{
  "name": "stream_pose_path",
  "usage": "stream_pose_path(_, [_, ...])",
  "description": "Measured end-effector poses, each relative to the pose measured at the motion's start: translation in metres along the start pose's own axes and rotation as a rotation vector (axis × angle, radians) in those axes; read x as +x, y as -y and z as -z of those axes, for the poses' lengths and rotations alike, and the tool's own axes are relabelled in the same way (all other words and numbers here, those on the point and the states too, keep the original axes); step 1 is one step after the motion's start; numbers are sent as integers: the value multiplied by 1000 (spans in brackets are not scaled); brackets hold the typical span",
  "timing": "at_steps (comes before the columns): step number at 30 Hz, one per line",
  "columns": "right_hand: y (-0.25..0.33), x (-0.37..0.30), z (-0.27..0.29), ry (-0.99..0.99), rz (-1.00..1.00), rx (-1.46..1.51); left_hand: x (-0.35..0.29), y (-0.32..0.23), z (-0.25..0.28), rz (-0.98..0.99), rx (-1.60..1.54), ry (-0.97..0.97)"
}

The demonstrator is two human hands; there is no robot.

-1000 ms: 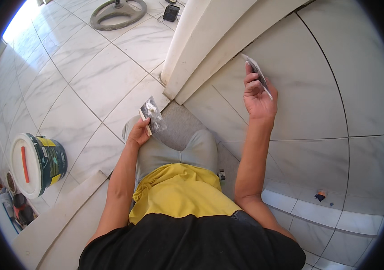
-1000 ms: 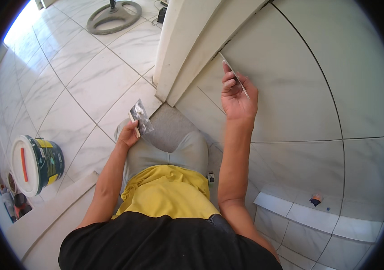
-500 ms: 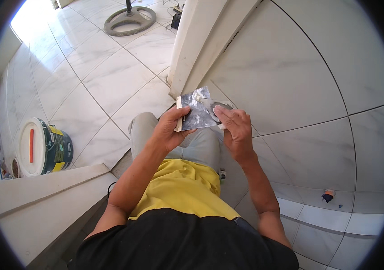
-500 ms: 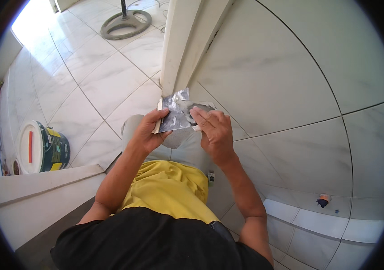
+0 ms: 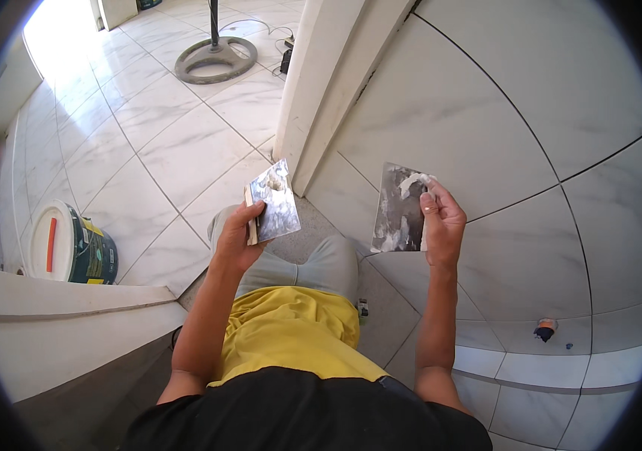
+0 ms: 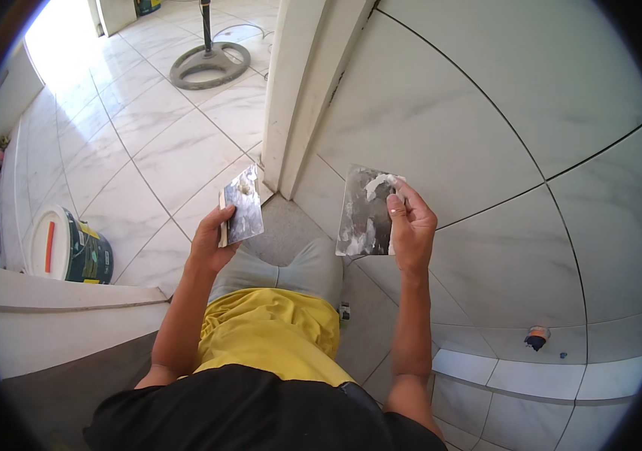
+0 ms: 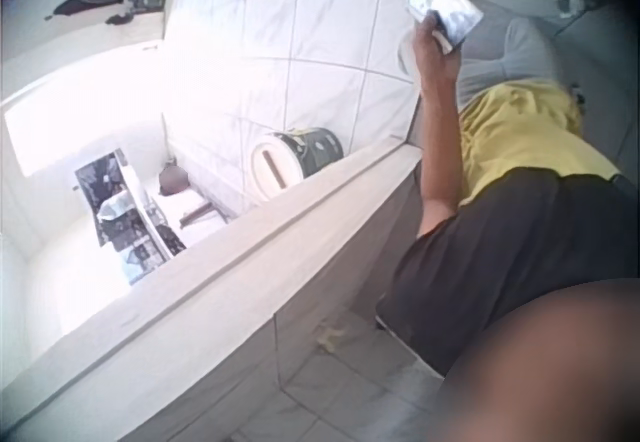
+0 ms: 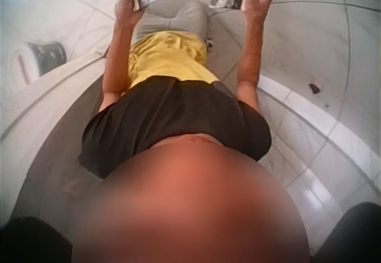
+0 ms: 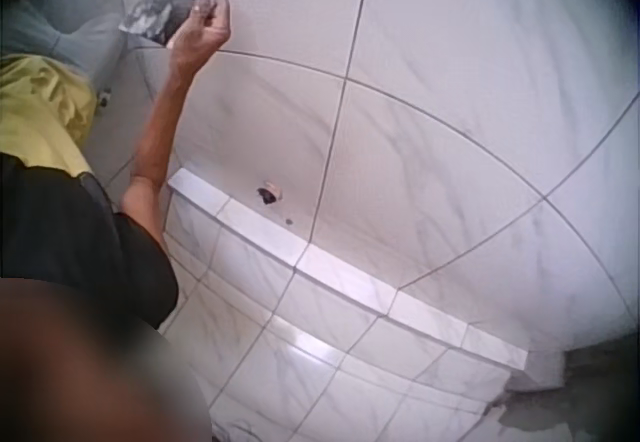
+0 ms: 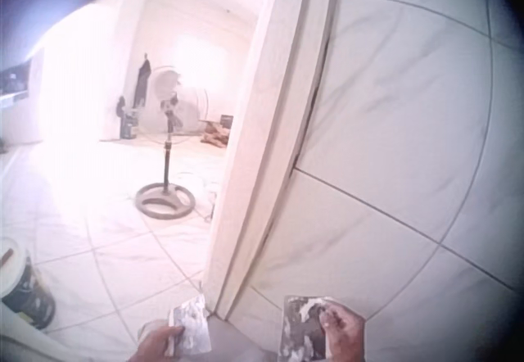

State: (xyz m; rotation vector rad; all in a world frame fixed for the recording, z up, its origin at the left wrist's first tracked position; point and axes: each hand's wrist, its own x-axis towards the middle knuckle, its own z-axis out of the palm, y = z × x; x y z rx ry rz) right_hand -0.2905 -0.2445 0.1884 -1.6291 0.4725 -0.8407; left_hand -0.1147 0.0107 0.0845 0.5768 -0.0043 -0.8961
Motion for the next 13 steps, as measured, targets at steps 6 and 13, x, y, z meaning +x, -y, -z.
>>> stream_pose_path(6, [13,-15,22,230,-78,592,-17,20,11,24,-123,-124])
stream_pose_path(13, [-80,-58,12,158,-294,649,-15,28,16,31,-83,-34])
